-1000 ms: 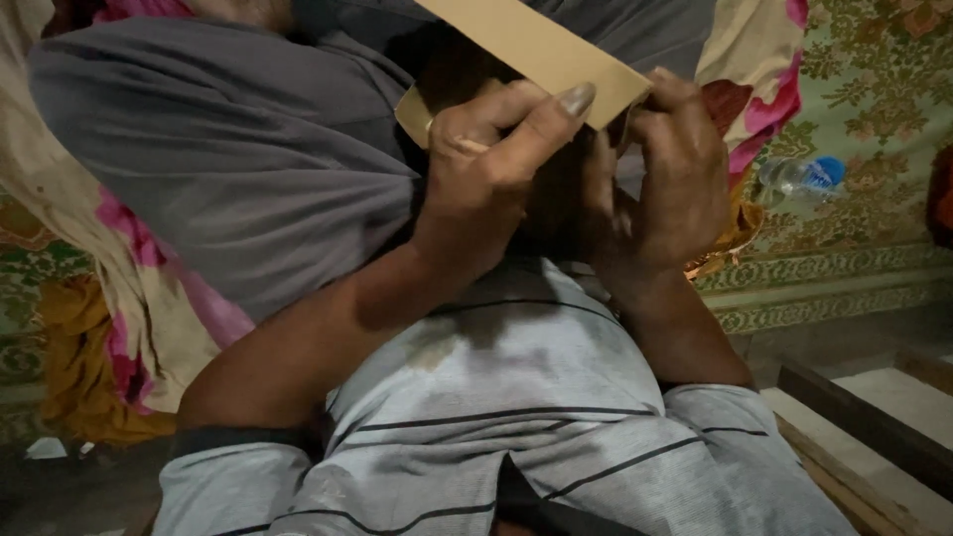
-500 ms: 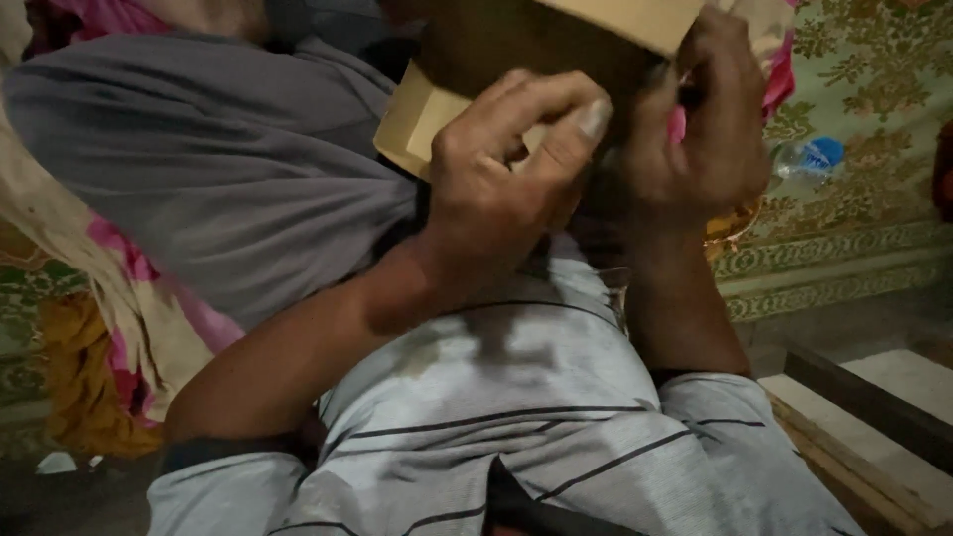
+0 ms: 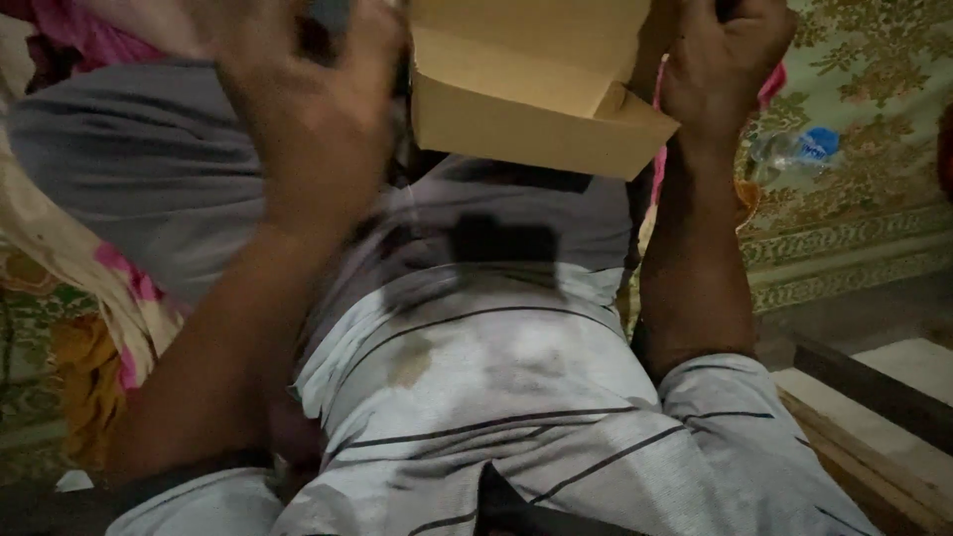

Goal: The person assembles a cardboard box by folding and tucking its flaps and pieces by hand, rotating the box as needed to secure all sides.

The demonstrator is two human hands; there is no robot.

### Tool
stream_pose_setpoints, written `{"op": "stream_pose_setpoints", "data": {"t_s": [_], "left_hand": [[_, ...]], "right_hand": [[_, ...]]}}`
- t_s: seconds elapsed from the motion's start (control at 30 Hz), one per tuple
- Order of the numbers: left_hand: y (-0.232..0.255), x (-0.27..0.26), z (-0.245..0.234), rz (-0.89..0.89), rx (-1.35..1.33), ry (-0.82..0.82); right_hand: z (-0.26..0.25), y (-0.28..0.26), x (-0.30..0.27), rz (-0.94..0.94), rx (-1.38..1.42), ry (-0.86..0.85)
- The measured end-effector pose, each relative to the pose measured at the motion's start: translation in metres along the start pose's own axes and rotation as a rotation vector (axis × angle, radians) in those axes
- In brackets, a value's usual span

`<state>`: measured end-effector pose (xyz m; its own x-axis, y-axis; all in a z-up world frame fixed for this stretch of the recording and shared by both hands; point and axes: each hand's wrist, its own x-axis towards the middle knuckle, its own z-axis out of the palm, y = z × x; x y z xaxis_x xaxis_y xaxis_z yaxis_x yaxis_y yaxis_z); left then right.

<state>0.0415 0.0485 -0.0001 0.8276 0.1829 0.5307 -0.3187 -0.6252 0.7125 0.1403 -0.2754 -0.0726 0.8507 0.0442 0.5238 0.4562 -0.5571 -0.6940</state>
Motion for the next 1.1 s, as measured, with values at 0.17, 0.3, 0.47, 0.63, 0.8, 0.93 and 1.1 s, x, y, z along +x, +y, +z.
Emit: {"op": "stream_pose_setpoints", "data": {"t_s": [0.17,0.3,0.47,0.63,0.8,0.93,1.1], "left_hand": [[-0.059,-0.005,0.027,0.042,0.184,-0.17],[-0.056,-0.016,0.039,-0.346,-0.573,-0.282],[-0.064,-0.031,0.022,-0.262,-0.296,-0.067],[-0.037,-0.031,-0.039,-0.249,0.097,0.147],[-0.006,-0.049,-0.085,-0.162,0.022,-0.049],[0.014,-0.03,-0.06,-0.39,-0.312,-0.346],[-0.015,-0.029,-0.007,-0.944,-0.639,-0.591]], "right_hand": [[0.007,0.008,0.002,0.086,-0.085,0.031],[0.01,-0.015,0.004,0.125,0.043,-0.049],[0.02,-0.059,0.005,0.104,0.06,-0.181],[0.043,-0.087,0.001,0.194,0.167,-0.364],[0.07,-0.109,-0.001,-0.021,0.04,-0.516],[0.086,-0.113,-0.001,0.02,0.005,-0.594],[0.094,-0.105,-0.002,0.007,-0.012,-0.637]]}}
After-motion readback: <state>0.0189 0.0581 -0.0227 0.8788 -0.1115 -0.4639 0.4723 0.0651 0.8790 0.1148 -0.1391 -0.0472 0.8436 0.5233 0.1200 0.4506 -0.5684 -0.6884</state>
